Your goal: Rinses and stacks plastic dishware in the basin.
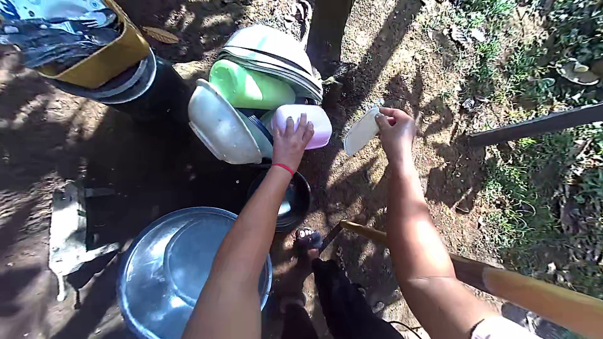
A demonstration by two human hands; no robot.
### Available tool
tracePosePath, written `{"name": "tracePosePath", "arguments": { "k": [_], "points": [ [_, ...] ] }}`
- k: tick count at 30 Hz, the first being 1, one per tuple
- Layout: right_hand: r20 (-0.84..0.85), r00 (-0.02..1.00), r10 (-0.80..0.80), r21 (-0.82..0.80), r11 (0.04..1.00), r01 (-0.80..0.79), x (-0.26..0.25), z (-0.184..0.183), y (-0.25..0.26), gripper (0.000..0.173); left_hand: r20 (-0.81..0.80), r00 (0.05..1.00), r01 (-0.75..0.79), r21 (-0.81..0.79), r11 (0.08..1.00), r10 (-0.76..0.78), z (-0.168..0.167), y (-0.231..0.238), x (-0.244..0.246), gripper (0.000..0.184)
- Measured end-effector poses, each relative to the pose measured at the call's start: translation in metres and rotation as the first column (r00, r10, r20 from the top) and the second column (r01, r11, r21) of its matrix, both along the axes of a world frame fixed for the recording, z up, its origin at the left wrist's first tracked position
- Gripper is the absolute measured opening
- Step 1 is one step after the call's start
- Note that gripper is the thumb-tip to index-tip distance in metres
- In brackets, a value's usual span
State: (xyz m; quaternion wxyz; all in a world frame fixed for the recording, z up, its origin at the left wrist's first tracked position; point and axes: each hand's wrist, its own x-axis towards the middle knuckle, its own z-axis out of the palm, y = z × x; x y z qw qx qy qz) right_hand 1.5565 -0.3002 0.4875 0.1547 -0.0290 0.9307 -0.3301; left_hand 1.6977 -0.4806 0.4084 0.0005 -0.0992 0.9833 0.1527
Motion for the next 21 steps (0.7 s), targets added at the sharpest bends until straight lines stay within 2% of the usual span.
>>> {"name": "tracePosePath", "arguments": {
  "k": [2,4,7,10,15,18,21],
  "points": [
    [0.008,1.0,0.02,-0.045,0.999,-0.02,0.01,-0.006,-0.004,0.035,0.18,0.983,-0.023,-0.043,0.999,0.03,-0.004,-0.002,-0.015,0.062],
    [0.015,0.998,0.054,-0.09,0.995,-0.053,0.02,-0.013,-0.01,0.033,0.283,0.957,-0.039,-0.117,0.992,0.071,-0.006,0.002,-0.021,0.069],
    [0.011,0.988,0.154,-0.108,0.982,-0.152,0.023,-0.021,-0.019,0.034,0.286,0.955,-0.059,-0.092,0.994,0.083,-0.014,0.0,-0.017,0.071],
    [-0.042,0.96,0.279,-0.083,0.956,-0.281,0.02,-0.023,-0.026,0.035,0.344,0.937,-0.046,-0.059,0.997,0.064,-0.005,-0.006,-0.017,0.077],
    [-0.008,0.962,0.271,-0.151,0.951,-0.269,0.015,-0.019,-0.032,0.033,0.394,0.917,-0.079,0.002,0.997,0.071,0.035,-0.007,-0.031,0.095],
    [0.11,0.945,0.308,-0.182,0.941,-0.285,0.01,-0.023,-0.047,0.037,0.45,0.886,-0.13,-0.001,0.992,0.116,0.063,-0.01,-0.036,0.088],
    [0.227,0.897,0.38,-0.258,0.911,-0.321,0.004,-0.035,-0.066,0.057,0.456,0.876,-0.18,0.007,0.984,0.157,0.079,-0.02,-0.037,0.076]
  ]
}}
